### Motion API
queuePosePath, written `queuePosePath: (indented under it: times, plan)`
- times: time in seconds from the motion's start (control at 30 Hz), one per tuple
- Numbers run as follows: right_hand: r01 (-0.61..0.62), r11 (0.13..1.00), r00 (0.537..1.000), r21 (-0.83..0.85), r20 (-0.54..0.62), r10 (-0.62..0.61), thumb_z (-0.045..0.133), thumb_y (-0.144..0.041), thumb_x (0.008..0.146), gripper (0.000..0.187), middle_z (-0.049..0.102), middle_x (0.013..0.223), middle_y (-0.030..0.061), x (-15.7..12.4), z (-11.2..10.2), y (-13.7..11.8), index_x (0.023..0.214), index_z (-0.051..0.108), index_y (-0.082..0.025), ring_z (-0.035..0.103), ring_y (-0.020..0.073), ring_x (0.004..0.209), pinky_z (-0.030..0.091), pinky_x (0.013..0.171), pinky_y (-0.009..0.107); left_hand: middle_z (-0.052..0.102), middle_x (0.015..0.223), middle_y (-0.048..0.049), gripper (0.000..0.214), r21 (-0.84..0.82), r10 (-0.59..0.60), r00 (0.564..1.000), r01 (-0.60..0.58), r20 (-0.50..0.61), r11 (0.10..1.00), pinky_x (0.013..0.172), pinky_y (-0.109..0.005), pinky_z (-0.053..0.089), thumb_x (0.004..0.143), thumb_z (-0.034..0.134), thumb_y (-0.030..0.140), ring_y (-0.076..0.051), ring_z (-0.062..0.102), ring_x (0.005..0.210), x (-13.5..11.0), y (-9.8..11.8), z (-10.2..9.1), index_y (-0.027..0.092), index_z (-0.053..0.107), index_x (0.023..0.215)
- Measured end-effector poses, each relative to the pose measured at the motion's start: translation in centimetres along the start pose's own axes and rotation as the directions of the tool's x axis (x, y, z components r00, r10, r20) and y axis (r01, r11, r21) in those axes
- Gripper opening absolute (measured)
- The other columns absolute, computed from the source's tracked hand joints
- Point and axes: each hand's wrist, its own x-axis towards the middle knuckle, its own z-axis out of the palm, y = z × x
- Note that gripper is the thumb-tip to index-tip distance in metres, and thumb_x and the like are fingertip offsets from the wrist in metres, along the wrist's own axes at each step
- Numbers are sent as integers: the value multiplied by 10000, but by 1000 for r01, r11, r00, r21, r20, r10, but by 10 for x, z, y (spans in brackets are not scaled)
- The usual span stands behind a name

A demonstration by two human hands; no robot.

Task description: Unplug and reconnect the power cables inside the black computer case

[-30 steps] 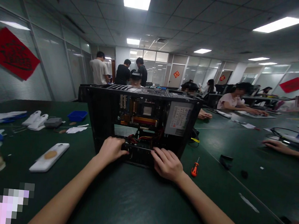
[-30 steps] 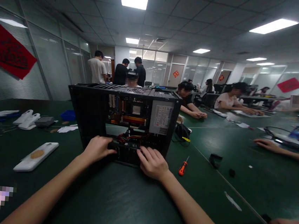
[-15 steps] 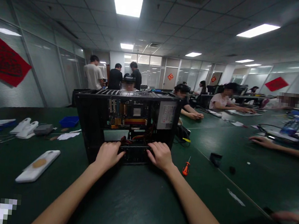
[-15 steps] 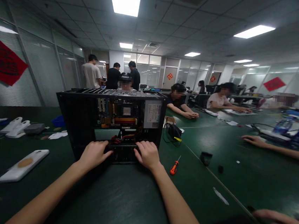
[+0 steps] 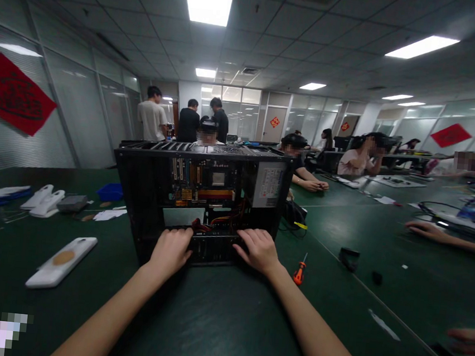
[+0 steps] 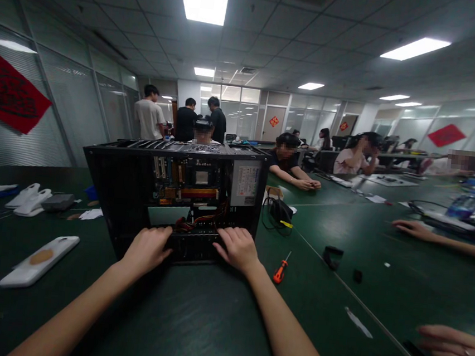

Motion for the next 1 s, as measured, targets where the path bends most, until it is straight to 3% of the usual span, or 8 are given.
queuePosePath:
  times: [0.1, 0.47, 0.7, 0.8, 0.87, 0.93, 0.97, 1.0]
  plan:
    - [18, 998, 997, -67, -70, -22, 571, -357, 951, 307, 727, 972, 90, -3, 8, 4, 1154, 667, -149, 582, 221, 820, 369, 796, 375, 726, 1024, -136, 232, -12, 17, 1000, -17, -2, 1000, 819, -435, 511, 858, 620, 210, -332, 689, 969, -1, -1, 2, 131, 616, 1076]
    - [20, 997, 996, -80, -86, -27, 578, -336, 939, 292, 725, 964, 86, -2, 11, 6, 1155, 672, -163, 583, 217, 819, 377, 795, 372, 718, 1022, -147, 221, -9, 0, 1000, 0, -20, 1000, 817, -436, 501, 883, 611, 253, -333, 683, 965, 0, 2, 6, 130, 609, 1066]
    - [-47, 998, 999, 36, -26, 48, 569, -355, 944, 310, 715, 984, 100, -3, 5, 3, 1156, 653, -145, 591, 236, 840, 402, 799, 390, 700, 1020, -129, 217, 3, 6, 997, -6, -83, 1000, 812, -429, 485, 877, 600, 262, -320, 664, 958, -3, 4, 9, 142, 595, 1058]
    - [-119, 975, 992, 186, -11, 123, 566, -331, 950, 278, 704, 1043, 114, 7, -14, -9, 1146, 649, -152, 603, 244, 912, 423, 827, 391, 695, 1027, -126, 220, -2, 6, 997, -6, -81, 1000, 808, -427, 482, 877, 591, 272, -314, 655, 957, -3, 4, 9, 148, 593, 1058]
    - [-165, 927, 979, 338, -55, 194, 568, -315, 946, 220, 689, 1056, 123, 28, -41, -24, 1079, 665, -168, 599, 246, 968, 436, 845, 386, 690, 1044, -131, 233, -4, -5, 997, 5, -81, 1000, 818, -426, 476, 879, 582, 273, -311, 646, 967, -3, 4, 10, 147, 589, 1075]
    - [-163, 836, 964, 525, -96, 248, 554, -310, 949, 172, 665, 880, 82, 60, -75, -42, 891, 670, -196, 591, 215, 860, 444, 793, 364, 685, 1066, -135, 256, -14, -17, 997, 16, -76, 1000, 837, -426, 467, 881, 571, 273, -309, 636, 982, -3, 3, 11, 147, 583, 1103]
    - [-125, 761, 971, 637, -79, 225, 527, -313, 966, 215, 639, 788, 51, 76, -91, -52, 836, 663, -208, 579, 191, 786, 444, 761, 344, 683, 1073, -134, 258, -23, -19, 997, 17, -70, 1000, 845, -428, 464, 887, 558, 271, -308, 632, 987, -3, 3, 11, 149, 581, 1113]
    - [-55, 648, 993, 760, -28, 118, 501, -347, 983, 256, 615, 714, 23, 89, -105, -62, 840, 669, -218, 560, 166, 703, 444, 710, 313, 682, 1080, -134, 256, -32, -21, 998, 19, -61, 999, 852, -431, 461, 893, 541, 264, -309, 630, 992, -3, 3, 12, 153, 580, 1120]
